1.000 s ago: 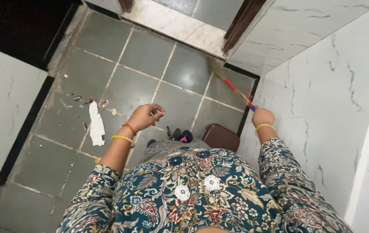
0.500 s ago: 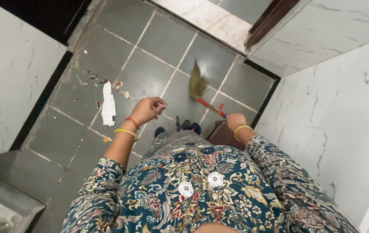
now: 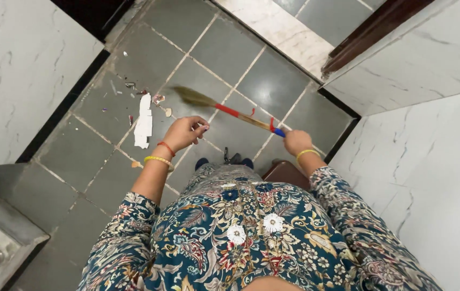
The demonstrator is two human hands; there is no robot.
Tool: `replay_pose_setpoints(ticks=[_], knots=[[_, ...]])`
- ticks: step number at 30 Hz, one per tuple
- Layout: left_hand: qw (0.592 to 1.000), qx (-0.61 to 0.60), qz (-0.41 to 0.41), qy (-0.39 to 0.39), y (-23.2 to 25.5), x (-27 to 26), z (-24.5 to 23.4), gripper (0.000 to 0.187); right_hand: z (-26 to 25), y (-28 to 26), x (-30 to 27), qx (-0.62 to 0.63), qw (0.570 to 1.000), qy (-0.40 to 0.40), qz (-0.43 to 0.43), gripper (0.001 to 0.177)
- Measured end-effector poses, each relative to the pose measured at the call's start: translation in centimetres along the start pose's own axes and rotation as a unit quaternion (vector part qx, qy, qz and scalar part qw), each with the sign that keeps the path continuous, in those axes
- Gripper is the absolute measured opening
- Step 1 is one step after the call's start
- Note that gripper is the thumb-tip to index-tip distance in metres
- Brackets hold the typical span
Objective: The person sweeps debris from a tiled floor using a small broom, moving items into a pile near a staircase.
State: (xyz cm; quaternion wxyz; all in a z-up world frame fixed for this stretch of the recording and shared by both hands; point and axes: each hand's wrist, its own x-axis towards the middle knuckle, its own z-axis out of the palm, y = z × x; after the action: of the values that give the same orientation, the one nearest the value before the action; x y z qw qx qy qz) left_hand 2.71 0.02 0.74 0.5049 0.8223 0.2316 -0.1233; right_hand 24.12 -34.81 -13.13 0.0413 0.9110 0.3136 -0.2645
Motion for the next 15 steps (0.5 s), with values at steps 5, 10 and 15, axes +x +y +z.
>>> replay_pose_setpoints(ticks=[5,10,15], knots=[[1.0,-0.012,0.003,0.015,-0.2,-0.4,-0.5,0.024,0.5,10.1,-1.3,-0.082,0.989,0.063,0.104,0.053],[0.999,-0.024,-0.02,0.029,-0.5,-1.0,-0.4,0.024,0.2,15.2,0.1,-0.104,0.966,0.094,0.217,0.031],[0.999,-0.016,-0.026,0.036,0.0,-0.6,-0.2,0.024,-0.4,14.8,4.1,-0.115,0.97,0.092,0.192,0.032]])
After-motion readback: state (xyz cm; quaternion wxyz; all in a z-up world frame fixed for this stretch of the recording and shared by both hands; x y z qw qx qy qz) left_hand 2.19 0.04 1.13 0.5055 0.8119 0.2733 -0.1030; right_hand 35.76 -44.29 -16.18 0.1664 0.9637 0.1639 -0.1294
